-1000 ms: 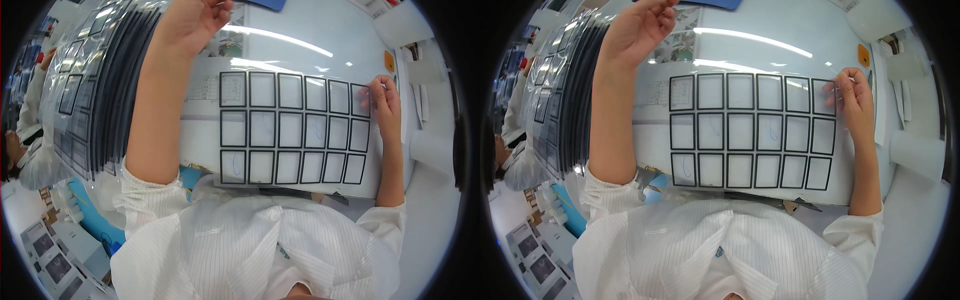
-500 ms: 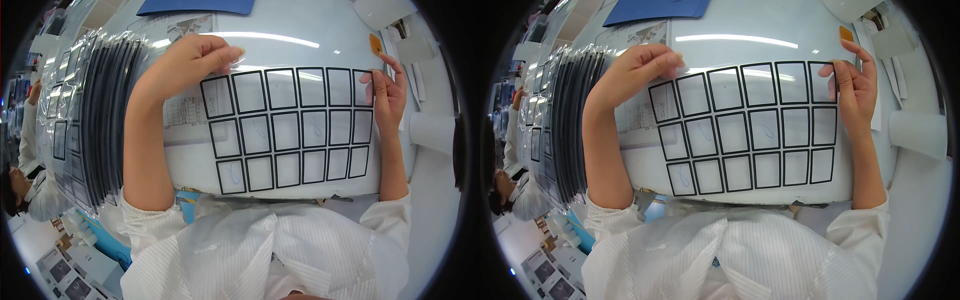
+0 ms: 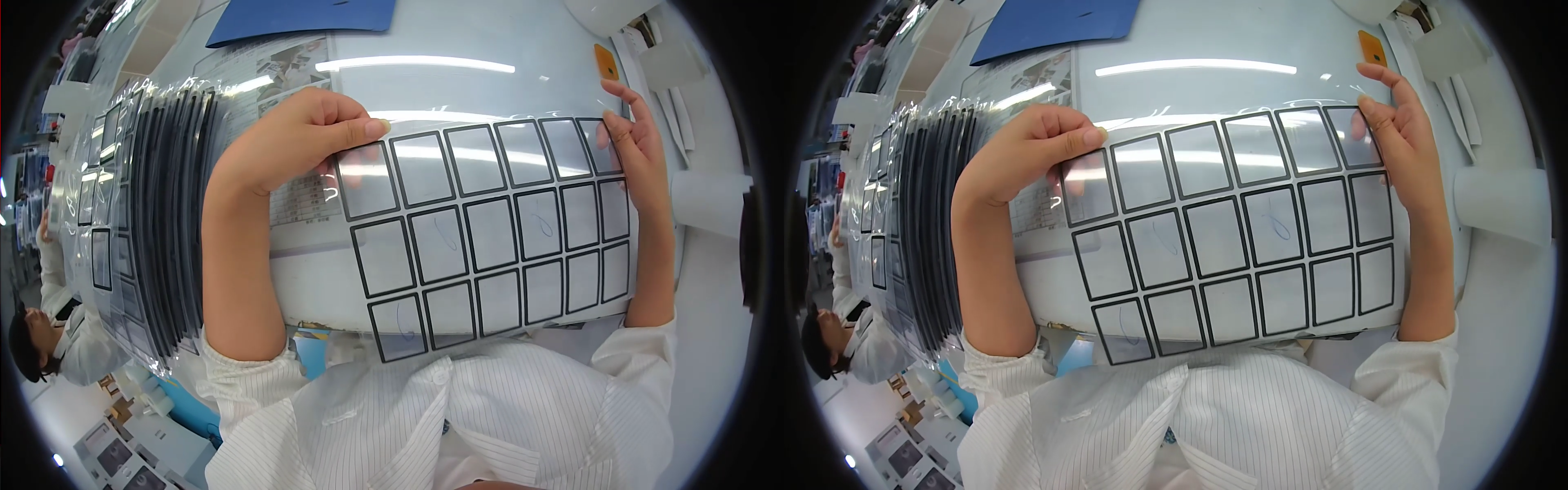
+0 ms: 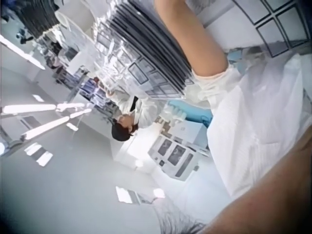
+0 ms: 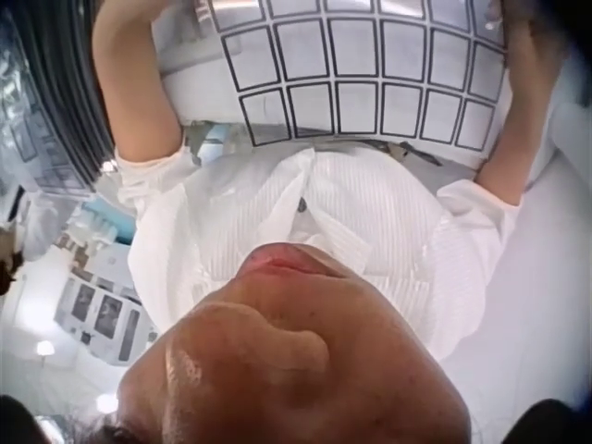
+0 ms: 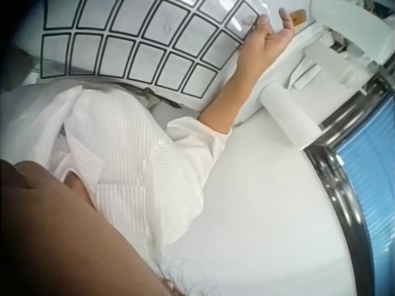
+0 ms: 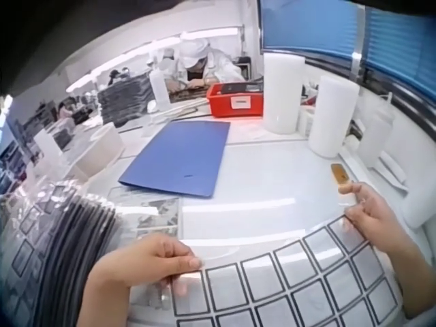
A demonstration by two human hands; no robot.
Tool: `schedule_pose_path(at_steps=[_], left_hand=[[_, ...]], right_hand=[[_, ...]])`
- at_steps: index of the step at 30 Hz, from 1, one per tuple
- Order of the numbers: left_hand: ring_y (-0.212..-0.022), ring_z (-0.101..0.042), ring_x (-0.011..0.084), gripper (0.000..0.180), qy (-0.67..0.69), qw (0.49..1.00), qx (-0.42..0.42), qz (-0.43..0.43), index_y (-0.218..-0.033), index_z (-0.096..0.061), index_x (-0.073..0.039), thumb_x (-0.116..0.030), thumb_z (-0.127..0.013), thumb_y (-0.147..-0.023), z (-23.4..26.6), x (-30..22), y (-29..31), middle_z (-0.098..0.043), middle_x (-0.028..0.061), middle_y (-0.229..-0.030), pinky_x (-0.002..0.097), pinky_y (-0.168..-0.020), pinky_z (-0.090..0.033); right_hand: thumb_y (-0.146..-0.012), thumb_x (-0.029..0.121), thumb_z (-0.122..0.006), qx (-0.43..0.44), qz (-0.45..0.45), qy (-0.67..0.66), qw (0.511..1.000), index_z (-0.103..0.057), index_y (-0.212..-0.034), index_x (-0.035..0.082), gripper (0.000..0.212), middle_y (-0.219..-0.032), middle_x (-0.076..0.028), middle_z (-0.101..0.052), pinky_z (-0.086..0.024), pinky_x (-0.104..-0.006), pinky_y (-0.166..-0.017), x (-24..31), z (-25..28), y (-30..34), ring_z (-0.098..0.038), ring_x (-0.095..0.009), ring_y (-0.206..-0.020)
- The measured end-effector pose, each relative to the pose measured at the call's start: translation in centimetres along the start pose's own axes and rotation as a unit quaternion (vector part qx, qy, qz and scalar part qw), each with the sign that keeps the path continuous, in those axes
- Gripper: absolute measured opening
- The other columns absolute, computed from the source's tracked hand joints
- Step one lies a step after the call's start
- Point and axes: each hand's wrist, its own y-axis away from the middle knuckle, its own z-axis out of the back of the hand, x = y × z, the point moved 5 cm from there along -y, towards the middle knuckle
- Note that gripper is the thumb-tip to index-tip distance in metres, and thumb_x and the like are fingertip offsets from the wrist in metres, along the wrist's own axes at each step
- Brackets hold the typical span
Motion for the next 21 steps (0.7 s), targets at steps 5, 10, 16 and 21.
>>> schedule_pose_path(at_steps=[5, 10, 16, 21], left_hand=[[-0.057, -0.058, 0.0040, 0.035, 0.019, 1.000, 0.021, -0.007, -0.087, -0.073, -0.004, -0.037, -0.070, -0.099, 0.9, 0.6, -0.4, -0.065, -0.0037, -0.067, 0.0206, -0.051, -0.044], [-0.054, -0.063, 0.0047, 0.033, 0.040, 0.999, 0.019, 0.024, -0.090, -0.072, -0.004, -0.035, -0.069, -0.101, 0.8, 0.4, -0.5, -0.065, -0.0035, -0.068, 0.0195, -0.048, -0.044], [-0.054, -0.065, 0.0062, 0.034, 0.045, 0.997, 0.048, 0.033, -0.090, -0.072, -0.004, -0.037, -0.069, -0.101, 1.2, 0.9, -0.9, -0.065, -0.0036, -0.068, 0.0199, -0.048, -0.044], [-0.055, -0.066, 0.0071, 0.034, 0.048, 0.997, 0.044, 0.035, -0.090, -0.073, -0.005, -0.037, -0.069, -0.100, 1.1, 0.6, -0.6, -0.067, -0.0029, -0.068, 0.0204, -0.048, -0.044]], right_hand=[[-0.109, 0.023, -0.053, 0.000, -0.010, 0.001, 1.000, -0.048, -0.147, 0.005, 0.041, -0.071, 0.008, -0.060, -0.023, -0.0161, -0.043, -0.1, -0.5, -0.4, -0.035, 0.003, -0.048], [-0.109, 0.023, -0.053, 0.015, -0.023, -0.016, 1.000, -0.050, -0.146, 0.007, 0.040, -0.071, 0.008, -0.060, -0.023, -0.0170, -0.042, -0.4, -0.3, -0.8, -0.034, 0.003, -0.047], [-0.111, 0.026, -0.053, 0.031, -0.042, -0.011, 0.999, -0.046, -0.149, 0.007, 0.043, -0.070, 0.008, -0.056, -0.021, -0.0161, -0.044, -0.1, -0.7, -1.3, -0.035, 0.004, -0.049], [-0.110, 0.025, -0.053, 0.026, -0.006, -0.018, 1.000, -0.052, -0.145, 0.007, 0.039, -0.068, 0.008, -0.058, -0.022, -0.0170, -0.042, -0.3, -0.6, -1.4, -0.034, 0.003, -0.046]])
